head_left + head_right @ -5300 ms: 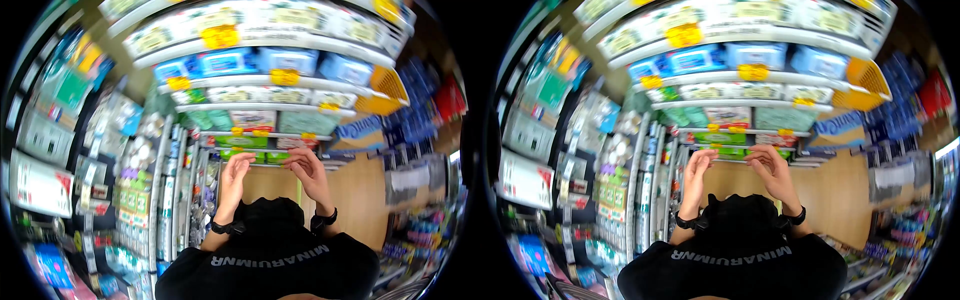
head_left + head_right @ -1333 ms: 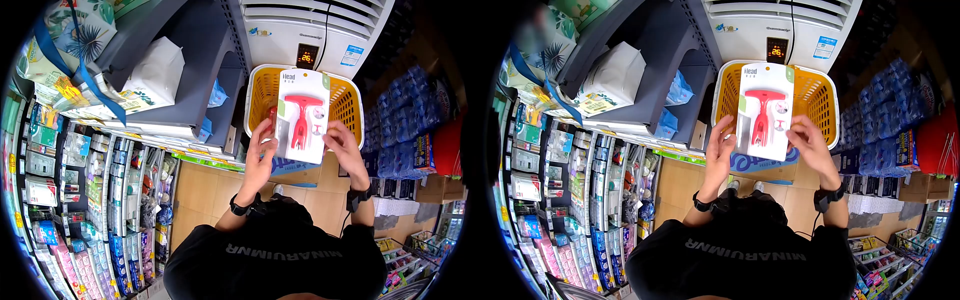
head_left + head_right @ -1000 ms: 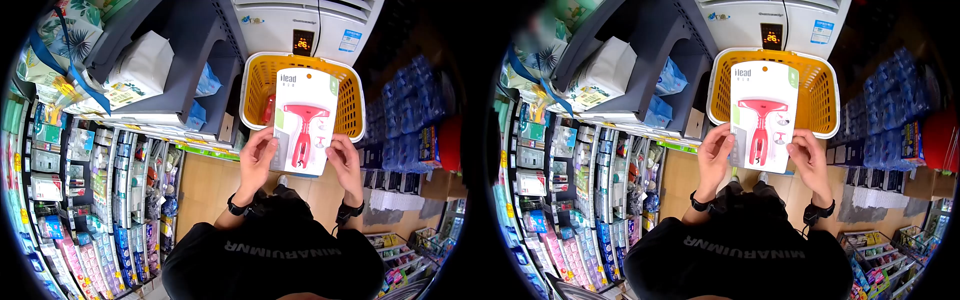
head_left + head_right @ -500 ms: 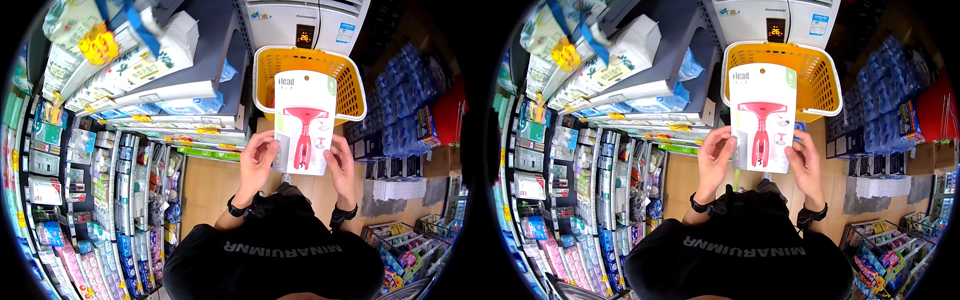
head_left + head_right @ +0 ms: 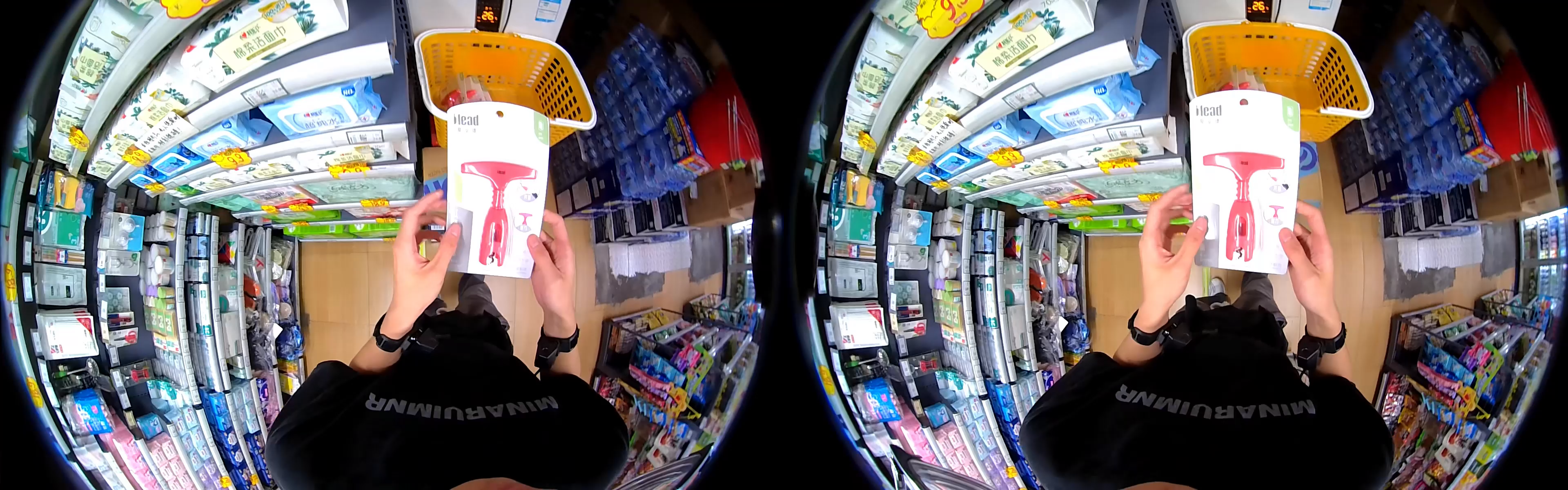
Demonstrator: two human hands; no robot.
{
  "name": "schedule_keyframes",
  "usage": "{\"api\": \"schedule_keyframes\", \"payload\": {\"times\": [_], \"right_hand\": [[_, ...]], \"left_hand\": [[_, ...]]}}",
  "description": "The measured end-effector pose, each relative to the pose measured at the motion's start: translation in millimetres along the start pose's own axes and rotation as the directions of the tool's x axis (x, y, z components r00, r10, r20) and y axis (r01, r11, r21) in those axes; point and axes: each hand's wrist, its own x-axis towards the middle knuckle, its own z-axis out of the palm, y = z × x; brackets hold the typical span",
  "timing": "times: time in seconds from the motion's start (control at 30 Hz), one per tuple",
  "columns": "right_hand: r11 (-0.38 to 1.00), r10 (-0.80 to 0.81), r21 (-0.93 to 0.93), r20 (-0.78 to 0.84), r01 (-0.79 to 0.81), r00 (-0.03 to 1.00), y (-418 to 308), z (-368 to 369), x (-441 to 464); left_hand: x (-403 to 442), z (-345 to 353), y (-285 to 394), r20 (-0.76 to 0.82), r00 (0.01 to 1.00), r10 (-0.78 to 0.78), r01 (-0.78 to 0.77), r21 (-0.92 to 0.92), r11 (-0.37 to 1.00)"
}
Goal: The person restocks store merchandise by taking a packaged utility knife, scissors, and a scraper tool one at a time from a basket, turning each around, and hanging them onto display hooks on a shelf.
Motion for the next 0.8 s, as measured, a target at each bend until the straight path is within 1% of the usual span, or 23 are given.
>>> {"api": "schedule_keyframes", "payload": {"times": [0.03,0.07,0.1,0.17,0.2,0.23,0.27,0.3,0.33,0.37,0.4,0.43,0.47,0.5,0.53,0.57,0.6,0.63,0.67,0.7,0.77,0.8], "right_hand": [[1.000,-0.015,-0.022,-0.014,0.015,1.000,0.4,4.7,-7.3],[0.998,-0.032,-0.045,-0.026,0.031,0.999,1.0,8.2,-14.8],[0.998,-0.034,-0.050,-0.034,0.032,0.999,1.7,10.6,-22.1],[0.993,-0.053,-0.110,-0.021,0.050,0.998,2.6,15.8,-32.9],[0.992,-0.057,-0.114,-0.019,0.055,0.998,0.3,21.0,-36.5],[0.984,-0.082,-0.157,-0.001,0.081,0.997,-4.0,28.8,-39.8],[0.975,-0.103,-0.198,0.019,0.105,0.994,-6.7,36.0,-43.1],[0.974,-0.103,-0.200,0.026,0.107,0.994,-7.2,42.1,-45.9],[0.965,-0.114,-0.231,0.056,0.124,0.992,-7.2,47.8,-49.0],[0.956,-0.123,-0.259,0.086,0.142,0.989,-6.6,51.2,-52.6],[0.939,-0.098,-0.317,0.120,0.131,0.988,-2.1,48.7,-55.6],[0.939,-0.101,-0.316,0.125,0.136,0.987,-1.5,50.9,-56.4],[0.909,-0.120,-0.375,0.178,0.180,0.977,-0.8,53.2,-57.3],[0.874,-0.134,-0.431,0.230,0.225,0.964,-0.3,55.6,-58.4],[0.823,-0.206,-0.478,0.252,0.307,0.945,-4.6,62.0,-57.6],[0.823,-0.208,-0.478,0.251,0.308,0.945,-10.0,64.8,-56.6],[0.789,-0.222,-0.503,0.303,0.354,0.927,-15.2,66.9,-56.4],[0.753,-0.233,-0.523,0.356,0.400,0.905,-17.5,67.7,-56.3],[0.787,-0.264,-0.470,0.328,0.400,0.907,-15.6,67.1,-55.7],[0.786,-0.268,-0.470,0.328,0.403,0.906,-14.6,63.7,-54.0],[0.598,-0.413,-0.658,0.235,0.457,0.880,-11.6,55.1,-49.4],[0.653,-0.464,-0.625,0.114,0.427,0.878,-4.8,54.8,-47.0]], "left_hand": [[-3.7,-1.6,2.3,-0.037,0.997,0.072,-0.067,0.105,0.992],[-7.6,-2.1,6.4,-0.074,0.991,0.109,-0.099,0.126,0.987],[-11.9,-6.0,7.2,-0.067,0.992,0.105,-0.097,0.119,0.988],[-17.8,-16.0,9.9,0.057,0.964,0.260,-0.264,0.327,0.907],[-22.0,-16.0,15.3,0.059,0.971,0.231,-0.239,0.278,0.931],[-25.6,-15.6,19.1,0.055,0.970,0.236,-0.242,0.275,0.931],[-29.4,-15.0,22.1,0.093,0.978,0.189,-0.205,0.208,0.956],[-32.8,-14.6,23.2,0.134,0.980,0.145,-0.163,0.143,0.976],[-36.5,-15.0,19.8,0.163,0.983,0.080,-0.098,0.105,0.990],[-40.6,-14.4,15.3,0.156,0.984,0.081,-0.098,0.105,0.990],[-43.4,-13.5,10.7,0.135,0.990,0.046,-0.056,0.068,0.996],[-44.7,-13.2,7.7,0.118,0.993,0.013,-0.016,0.030,0.999],[-44.8,-13.8,6.6,0.116,0.993,-0.018,0.022,-0.028,0.999],[-44.8,-14.0,3.4,0.115,0.993,-0.016,0.020,-0.027,0.999],[-44.2,-14.1,-1.7,0.111,0.994,-0.017,0.031,-0.126,0.991],[-43.7,-14.6,-6.0,0.108,0.994,-0.019,0.043,-0.225,0.973],[-43.7,-16.4,-8.0,0.112,0.994,-0.019,0.044,-0.225,0.973],[-43.5,-19.0,-9.4,0.158,0.987,-0.035,0.089,-0.352,0.932],[-43.1,-21.1,-12.5,0.203,0.978,-0.043,0.136,-0.470,0.872],[-44.6,-21.9,-19.6,0.198,0.978,-0.068,0.164,-0.523,0.837],[-50.6,-26.3,-27.6,0.240,0.966,-0.094,0.227,-0.617,0.754],[-50.9,-28.6,-29.1,0.240,0.966,-0.092,0.225,-0.617,0.755]]}}
